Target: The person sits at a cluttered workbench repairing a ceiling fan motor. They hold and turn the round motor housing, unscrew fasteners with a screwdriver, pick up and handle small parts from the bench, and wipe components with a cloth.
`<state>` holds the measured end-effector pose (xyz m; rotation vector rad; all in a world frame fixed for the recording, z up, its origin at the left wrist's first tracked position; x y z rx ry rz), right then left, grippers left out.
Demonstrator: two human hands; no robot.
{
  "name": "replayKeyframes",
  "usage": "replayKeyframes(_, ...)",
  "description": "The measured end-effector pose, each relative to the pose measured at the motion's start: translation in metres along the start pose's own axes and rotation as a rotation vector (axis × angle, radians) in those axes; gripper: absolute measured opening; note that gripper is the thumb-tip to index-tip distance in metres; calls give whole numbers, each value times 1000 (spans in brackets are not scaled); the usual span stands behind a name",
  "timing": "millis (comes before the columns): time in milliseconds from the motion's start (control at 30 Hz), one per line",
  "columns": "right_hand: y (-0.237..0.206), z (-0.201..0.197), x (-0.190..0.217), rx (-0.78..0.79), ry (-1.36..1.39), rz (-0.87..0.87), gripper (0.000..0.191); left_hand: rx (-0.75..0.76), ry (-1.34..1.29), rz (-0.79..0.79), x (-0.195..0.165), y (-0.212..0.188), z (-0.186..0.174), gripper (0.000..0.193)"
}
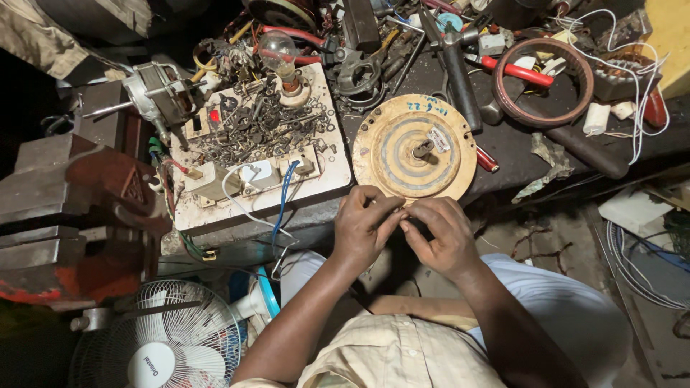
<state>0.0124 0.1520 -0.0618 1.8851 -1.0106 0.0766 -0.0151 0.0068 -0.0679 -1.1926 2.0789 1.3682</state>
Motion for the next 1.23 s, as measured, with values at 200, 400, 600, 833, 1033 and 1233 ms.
replayKeyframes(200, -2, 1, -3, 6, -3, 19, 32, 123, -16, 48, -2, 3, -1, 26)
replayKeyframes(400, -1, 1, -2, 5, -8, 29, 32, 246, 57, 44, -1, 8, 1, 20)
replayKeyframes(600, -1, 1, -4, 13, -9, 27, 32, 149, -19, -54, 5, 8, 3, 18)
replayKeyframes(833, 0, 0, 0, 4, -19, 16, 33, 75, -3, 0, -2, 5, -2, 16)
replayKeyframes(1033, -7, -2, -5, -14, 28, 15, 38, 67, -200, -94, -4, -13, -4, 16)
replayKeyframes(1233, -35, 22, -23, -18, 84, -143, 38, 28, -484, -278, 47, -59, 18, 12)
Point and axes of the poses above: each hand's wrist, its own y-axis towards the middle knuckle, its own z-axis out of the palm, x = y × z, the point moved 10 cm from there along y, towards the middle knuckle, and after that the axes turned 5 degrees about -y, right-handed, at the moved point
